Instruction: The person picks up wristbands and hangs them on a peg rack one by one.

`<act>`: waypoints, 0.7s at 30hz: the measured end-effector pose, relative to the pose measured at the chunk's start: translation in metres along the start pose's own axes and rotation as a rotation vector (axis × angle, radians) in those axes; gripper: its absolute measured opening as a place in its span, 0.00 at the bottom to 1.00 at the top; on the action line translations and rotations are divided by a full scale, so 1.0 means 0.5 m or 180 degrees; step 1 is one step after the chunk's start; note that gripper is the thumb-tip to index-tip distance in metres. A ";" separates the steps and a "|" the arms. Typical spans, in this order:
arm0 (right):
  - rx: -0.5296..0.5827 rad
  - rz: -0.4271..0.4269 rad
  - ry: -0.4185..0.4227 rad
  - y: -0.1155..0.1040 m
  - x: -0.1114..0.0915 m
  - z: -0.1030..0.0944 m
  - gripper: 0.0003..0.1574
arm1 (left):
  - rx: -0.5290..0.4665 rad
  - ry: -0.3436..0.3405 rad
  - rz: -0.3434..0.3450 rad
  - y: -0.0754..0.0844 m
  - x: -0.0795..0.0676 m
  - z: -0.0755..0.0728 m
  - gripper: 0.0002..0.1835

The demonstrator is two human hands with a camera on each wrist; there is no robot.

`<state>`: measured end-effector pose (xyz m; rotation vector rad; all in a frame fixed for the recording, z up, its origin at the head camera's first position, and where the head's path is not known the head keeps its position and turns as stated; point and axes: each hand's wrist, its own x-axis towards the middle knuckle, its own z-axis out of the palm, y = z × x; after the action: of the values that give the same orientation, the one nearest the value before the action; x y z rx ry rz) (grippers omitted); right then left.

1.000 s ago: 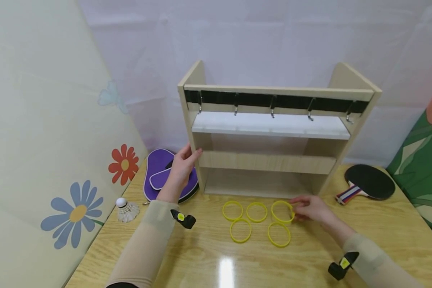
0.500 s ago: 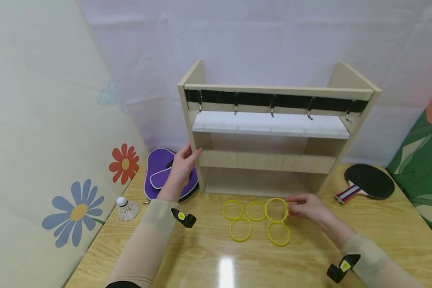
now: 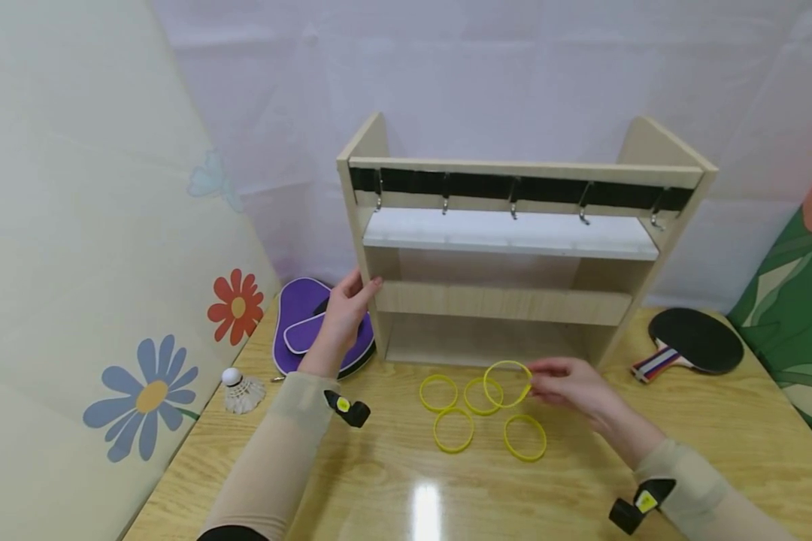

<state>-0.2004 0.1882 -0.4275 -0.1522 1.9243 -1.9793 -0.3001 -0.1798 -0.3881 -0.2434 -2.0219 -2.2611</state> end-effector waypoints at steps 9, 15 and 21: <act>0.0227 -0.0086 -0.0056 -0.046 0.011 0.044 0.25 | 0.0019 0.0023 -0.0008 0.001 -0.002 0.000 0.29; 0.0310 -0.0238 -0.0077 -0.091 0.028 0.080 0.24 | -0.0030 0.0062 0.0047 -0.001 -0.001 0.001 0.28; 0.0434 -0.0267 -0.0079 -0.131 0.042 0.110 0.24 | 0.0023 0.0050 0.0043 -0.003 0.000 0.003 0.29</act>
<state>-0.2141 0.1292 -0.3640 -0.2233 1.7877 -2.1450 -0.3001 -0.1784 -0.3893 -0.2373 -2.0142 -2.2404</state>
